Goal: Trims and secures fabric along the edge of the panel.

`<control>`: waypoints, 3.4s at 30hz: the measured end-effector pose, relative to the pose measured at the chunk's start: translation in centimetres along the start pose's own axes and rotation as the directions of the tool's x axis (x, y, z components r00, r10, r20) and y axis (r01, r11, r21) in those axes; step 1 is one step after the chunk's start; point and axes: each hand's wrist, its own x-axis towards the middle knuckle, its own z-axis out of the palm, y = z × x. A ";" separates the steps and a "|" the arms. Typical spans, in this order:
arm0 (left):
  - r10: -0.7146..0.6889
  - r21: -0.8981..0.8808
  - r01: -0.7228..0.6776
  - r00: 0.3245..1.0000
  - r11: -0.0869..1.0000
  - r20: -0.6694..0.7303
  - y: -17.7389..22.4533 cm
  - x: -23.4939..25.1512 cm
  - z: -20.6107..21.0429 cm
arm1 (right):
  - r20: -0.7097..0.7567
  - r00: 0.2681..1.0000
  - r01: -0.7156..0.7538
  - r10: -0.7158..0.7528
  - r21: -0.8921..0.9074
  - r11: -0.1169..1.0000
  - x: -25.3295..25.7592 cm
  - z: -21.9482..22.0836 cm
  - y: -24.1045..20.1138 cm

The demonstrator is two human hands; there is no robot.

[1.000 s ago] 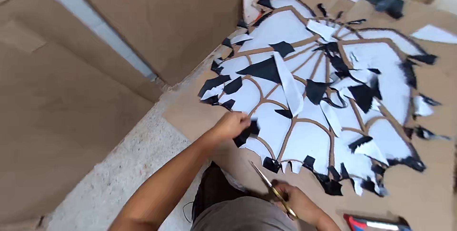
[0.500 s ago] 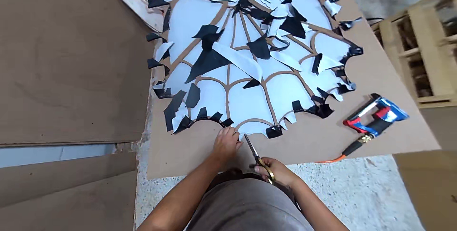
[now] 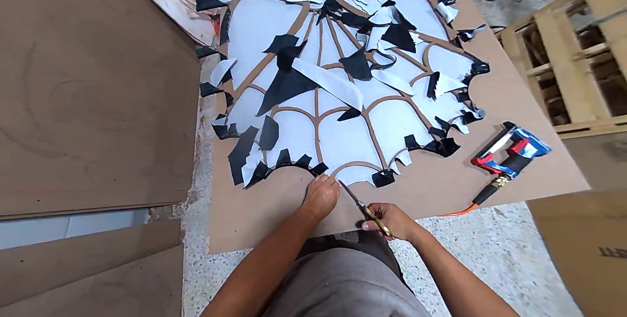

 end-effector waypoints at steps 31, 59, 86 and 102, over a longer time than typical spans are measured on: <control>0.096 -0.037 -0.092 0.987 0.995 0.127 -0.1 4.7 -0.1 | -0.165 0.983 0.012 0.075 0.474 0.881 -3.4 7.2 1.8; 0.535 -0.019 -0.535 0.844 0.845 0.047 1.6 10.7 0.6 | -0.375 0.923 0.241 0.084 0.736 0.632 0.6 10.0 -2.7; 0.204 0.032 -0.230 0.912 0.973 0.355 5.9 10.3 0.7 | -0.849 0.511 -0.434 0.132 -0.123 0.892 -4.2 -10.1 3.4; 0.089 -0.082 -0.072 0.970 0.994 0.226 5.7 7.1 0.4 | -0.741 0.635 -0.527 0.218 -0.210 0.823 -5.3 -12.9 4.2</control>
